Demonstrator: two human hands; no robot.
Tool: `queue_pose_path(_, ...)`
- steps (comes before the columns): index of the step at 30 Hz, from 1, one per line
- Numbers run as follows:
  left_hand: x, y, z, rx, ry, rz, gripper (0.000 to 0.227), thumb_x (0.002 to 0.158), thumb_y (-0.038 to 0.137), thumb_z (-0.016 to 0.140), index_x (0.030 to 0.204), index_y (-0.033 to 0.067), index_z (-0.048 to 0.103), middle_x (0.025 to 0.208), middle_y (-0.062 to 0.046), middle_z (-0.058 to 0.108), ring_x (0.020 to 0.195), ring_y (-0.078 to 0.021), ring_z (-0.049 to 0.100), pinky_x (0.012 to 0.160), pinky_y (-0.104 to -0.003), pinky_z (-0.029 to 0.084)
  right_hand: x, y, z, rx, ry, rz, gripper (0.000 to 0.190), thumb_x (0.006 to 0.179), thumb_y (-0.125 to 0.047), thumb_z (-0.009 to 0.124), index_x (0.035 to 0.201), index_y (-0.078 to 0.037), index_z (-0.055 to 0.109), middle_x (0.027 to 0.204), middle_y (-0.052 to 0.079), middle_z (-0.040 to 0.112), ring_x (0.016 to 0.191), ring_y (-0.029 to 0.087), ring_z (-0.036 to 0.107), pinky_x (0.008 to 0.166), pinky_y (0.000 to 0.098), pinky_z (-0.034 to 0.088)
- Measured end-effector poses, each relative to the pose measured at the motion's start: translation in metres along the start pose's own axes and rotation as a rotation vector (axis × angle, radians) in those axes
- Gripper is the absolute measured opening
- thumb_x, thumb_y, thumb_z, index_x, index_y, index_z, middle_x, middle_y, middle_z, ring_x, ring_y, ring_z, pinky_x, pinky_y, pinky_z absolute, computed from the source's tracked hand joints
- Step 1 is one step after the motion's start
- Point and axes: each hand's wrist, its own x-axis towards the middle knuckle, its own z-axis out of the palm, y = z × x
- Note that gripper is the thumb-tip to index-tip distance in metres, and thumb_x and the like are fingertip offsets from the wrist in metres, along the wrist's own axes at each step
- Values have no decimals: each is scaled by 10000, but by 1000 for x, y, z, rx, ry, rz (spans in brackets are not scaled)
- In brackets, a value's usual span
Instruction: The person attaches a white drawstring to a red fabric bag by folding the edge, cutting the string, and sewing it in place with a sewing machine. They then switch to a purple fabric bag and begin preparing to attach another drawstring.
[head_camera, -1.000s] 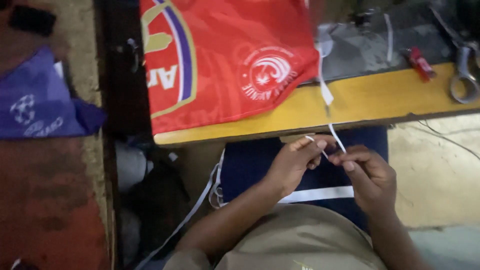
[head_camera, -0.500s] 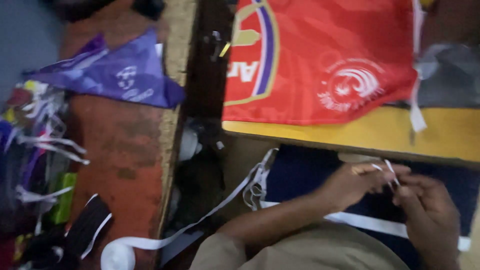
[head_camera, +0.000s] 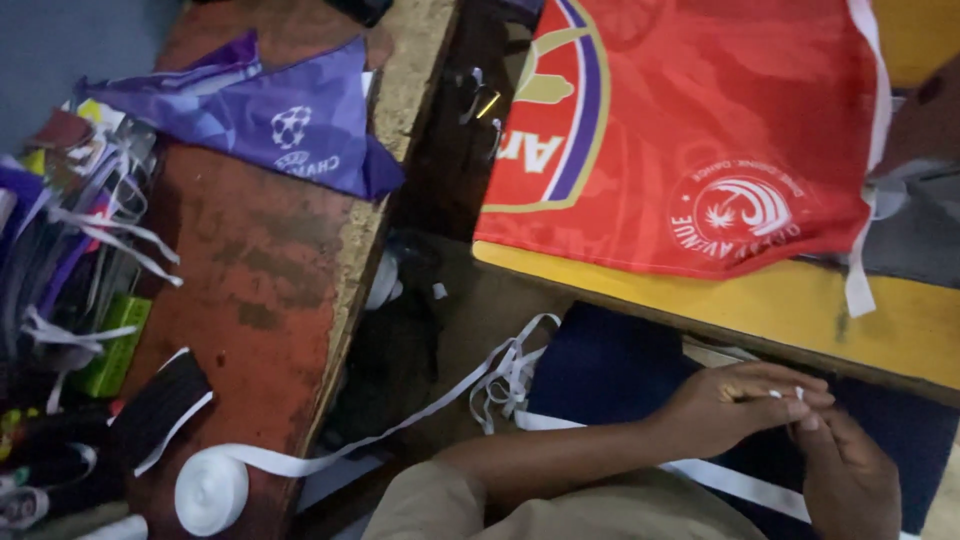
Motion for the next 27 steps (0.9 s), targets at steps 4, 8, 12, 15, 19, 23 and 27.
queue_pose_path(4, 1, -13, -4, 51, -57, 12, 266, 1206, 367, 615, 1412, 239, 725, 1524, 28, 711, 1530, -81, 626, 1430, -244, 447, 0, 7, 0, -65, 24, 48, 280, 1197, -273, 655, 1285, -50, 800, 1092, 71, 734, 1090, 128, 579, 963, 331, 421)
queue_pose_path(8, 4, -39, -4, -46, -46, 51, 243, 1188, 283, 661, 1409, 217, 736, 1522, 23, 716, 1485, -64, 651, 1394, -222, 491, -3, -23, -4, -46, -24, 146, 292, 1172, -236, 657, 1296, -15, 802, 1119, 95, 748, 1126, 134, 574, 969, 346, 414)
queue_pose_path(12, 3, -42, -7, -13, -51, 10, 221, 1186, 353, 661, 1353, 247, 761, 1509, 75, 722, 1446, -35, 640, 1381, -220, 457, 3, -3, -9, -82, -102, 99, 343, 1171, -331, 640, 1194, -43, 824, 968, 75, 664, 984, 147, 524, 904, 340, 406)
queue_pose_path(15, 1, -36, -9, -30, -62, -12, 273, 1152, 343, 684, 1382, 214, 753, 1490, 20, 730, 1426, -60, 643, 1344, -217, 471, 8, 32, -7, 8, -119, 4, 302, 1190, -275, 635, 1058, -27, 747, 932, 59, 630, 922, 138, 502, 861, 306, 382)
queue_pose_path(19, 2, -32, -18, 167, -64, 35, 347, 1117, 433, 686, 1445, 329, 724, 1324, 106, 732, 1345, -41, 601, 1280, -188, 445, 6, -7, -9, -210, -111, 135, 393, 1113, -385, 651, 1408, -171, 799, 1060, 92, 768, 1057, 144, 611, 949, 353, 436)
queue_pose_path(23, 2, -26, -20, 208, 26, 20, 286, 1101, 450, 685, 1374, 379, 732, 1176, 68, 654, 1214, -53, 587, 1149, -176, 468, 4, 0, -8, -188, -147, 14, 444, 1177, -392, 635, 913, -55, 754, 800, 48, 595, 789, 162, 499, 736, 342, 384)
queue_pose_path(27, -1, -22, -24, 241, -54, 62, 251, 1120, 408, 694, 1358, 356, 752, 1121, 67, 724, 1087, -50, 650, 1066, -190, 467, 2, 4, -6, -127, -129, 69, 319, 1160, -328, 672, 1077, -61, 826, 830, 49, 600, 842, 140, 497, 780, 323, 398)
